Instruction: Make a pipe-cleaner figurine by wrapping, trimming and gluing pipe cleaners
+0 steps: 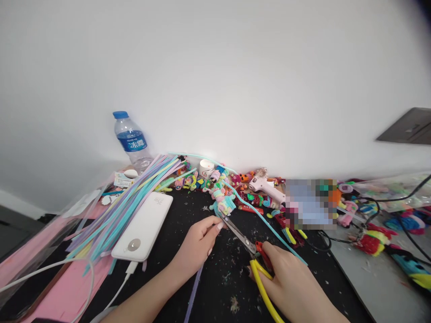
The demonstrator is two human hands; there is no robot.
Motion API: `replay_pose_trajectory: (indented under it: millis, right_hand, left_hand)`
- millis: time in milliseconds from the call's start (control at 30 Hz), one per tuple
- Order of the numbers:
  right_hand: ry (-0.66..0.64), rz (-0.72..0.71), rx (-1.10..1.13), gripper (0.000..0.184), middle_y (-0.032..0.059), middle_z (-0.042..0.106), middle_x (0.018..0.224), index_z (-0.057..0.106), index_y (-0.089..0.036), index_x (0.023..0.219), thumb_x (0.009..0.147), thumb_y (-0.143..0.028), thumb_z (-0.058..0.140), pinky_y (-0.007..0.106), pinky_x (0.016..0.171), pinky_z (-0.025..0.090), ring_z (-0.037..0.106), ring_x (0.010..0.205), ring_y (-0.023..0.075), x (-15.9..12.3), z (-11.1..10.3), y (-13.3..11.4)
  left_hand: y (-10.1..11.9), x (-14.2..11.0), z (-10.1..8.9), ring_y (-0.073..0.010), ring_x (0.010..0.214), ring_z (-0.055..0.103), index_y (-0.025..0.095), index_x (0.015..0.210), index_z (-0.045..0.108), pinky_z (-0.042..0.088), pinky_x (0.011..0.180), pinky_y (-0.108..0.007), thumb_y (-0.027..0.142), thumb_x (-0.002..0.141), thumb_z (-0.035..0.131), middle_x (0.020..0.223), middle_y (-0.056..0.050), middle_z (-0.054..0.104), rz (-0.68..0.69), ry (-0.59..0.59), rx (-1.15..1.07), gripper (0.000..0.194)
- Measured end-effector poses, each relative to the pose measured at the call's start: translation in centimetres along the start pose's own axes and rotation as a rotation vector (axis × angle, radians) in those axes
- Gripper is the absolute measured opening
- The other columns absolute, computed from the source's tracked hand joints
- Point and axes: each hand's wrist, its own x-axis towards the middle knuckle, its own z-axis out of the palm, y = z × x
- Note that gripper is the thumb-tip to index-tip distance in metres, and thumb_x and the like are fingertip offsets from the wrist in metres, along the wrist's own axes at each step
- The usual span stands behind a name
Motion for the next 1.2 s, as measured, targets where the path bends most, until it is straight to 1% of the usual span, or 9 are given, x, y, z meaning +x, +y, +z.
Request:
replay_pose_trajectory:
  millis: [167,367,467,633,800,867,967,1100,1200]
  right_hand:
    - [0.010,-0.004,0.004,0.013,0.0073,0.064,0.085,0.053,-0.020,0.080,0.082,-0.032,0.049,0.027,0.061,0.035,0.061,0.077,0.0230,0.0,0.1,0.0]
    - [-0.013,0.005,0.016,0.014,0.0069,0.065,0.085,0.054,-0.020,0.081,0.082,-0.032,0.049,0.027,0.061,0.034,0.061,0.078,0.0238,-0.1,0.1,0.2]
    - [-0.041,0.009,0.039,0.014,0.0075,0.065,0.084,0.054,-0.020,0.079,0.082,-0.032,0.048,0.027,0.062,0.034,0.061,0.079,0.0238,-0.2,0.0,0.2]
    - [-0.112,0.023,0.076,0.020,0.0092,0.065,0.081,0.054,-0.019,0.075,0.084,-0.035,0.045,0.027,0.060,0.034,0.061,0.074,0.0229,-0.6,-0.6,-0.4]
    - [-0.156,0.033,0.102,0.021,0.0096,0.064,0.082,0.053,-0.019,0.075,0.084,-0.036,0.043,0.028,0.062,0.036,0.061,0.077,0.0239,-0.9,-1.0,-0.7]
    - [-0.148,0.046,0.114,0.019,0.0094,0.064,0.082,0.052,-0.019,0.075,0.083,-0.035,0.045,0.028,0.063,0.037,0.061,0.076,0.0235,-1.1,-1.1,-0.8]
    - [-0.136,0.069,0.147,0.014,0.0084,0.064,0.082,0.051,-0.019,0.078,0.076,-0.033,0.052,0.027,0.061,0.038,0.060,0.073,0.0223,-1.3,-1.2,-1.0]
    - [-0.148,0.104,0.150,0.020,0.0089,0.064,0.083,0.051,-0.019,0.085,0.070,-0.031,0.056,0.029,0.063,0.040,0.060,0.074,0.0243,-1.7,-1.2,-1.3]
    - [-0.153,0.102,0.147,0.025,0.0100,0.064,0.087,0.051,-0.018,0.089,0.068,-0.031,0.057,0.032,0.066,0.042,0.061,0.077,0.0260,-1.8,-1.0,-1.3]
  left_hand:
    - [-0.1,0.0,0.0,-0.0065,0.039,0.026,0.016,0.082,0.055,0.021,0.041,-0.018,0.043,0.087,0.043,0.043,0.009,0.029,0.005,0.008,0.016,0.030]
    - [-0.2,0.0,0.0,-0.0064,0.039,0.026,0.016,0.082,0.056,0.022,0.040,-0.018,0.044,0.086,0.043,0.044,0.009,0.028,-0.008,0.005,0.029,0.031]
    - [-0.2,0.0,-0.1,-0.0064,0.038,0.026,0.016,0.082,0.057,0.021,0.040,-0.018,0.045,0.086,0.044,0.043,0.010,0.028,-0.037,-0.007,0.030,0.032]
    - [-0.2,-0.3,-0.1,-0.0060,0.036,0.024,0.016,0.080,0.058,0.020,0.039,-0.018,0.044,0.085,0.045,0.039,0.010,0.027,-0.068,-0.023,0.005,0.032]
    - [0.0,-0.6,0.0,-0.0061,0.035,0.024,0.015,0.082,0.059,0.019,0.038,-0.018,0.044,0.085,0.046,0.038,0.010,0.028,-0.100,-0.035,-0.003,0.031]
    - [-0.1,-0.7,0.0,-0.0061,0.035,0.024,0.015,0.082,0.059,0.018,0.037,-0.017,0.044,0.084,0.047,0.038,0.010,0.027,-0.102,-0.038,-0.018,0.031]
    - [-0.4,-0.7,0.0,-0.0056,0.035,0.023,0.015,0.082,0.058,0.017,0.037,-0.017,0.045,0.084,0.047,0.037,0.010,0.028,-0.086,-0.037,-0.052,0.032]
    - [-0.7,-0.7,0.0,-0.0050,0.034,0.024,0.016,0.084,0.057,0.018,0.036,-0.017,0.045,0.085,0.047,0.038,0.011,0.029,-0.070,-0.036,-0.093,0.031]
    - [-0.6,-0.7,0.0,-0.0044,0.035,0.023,0.016,0.081,0.055,0.019,0.037,-0.016,0.045,0.086,0.047,0.039,0.010,0.029,-0.065,-0.038,-0.103,0.030]
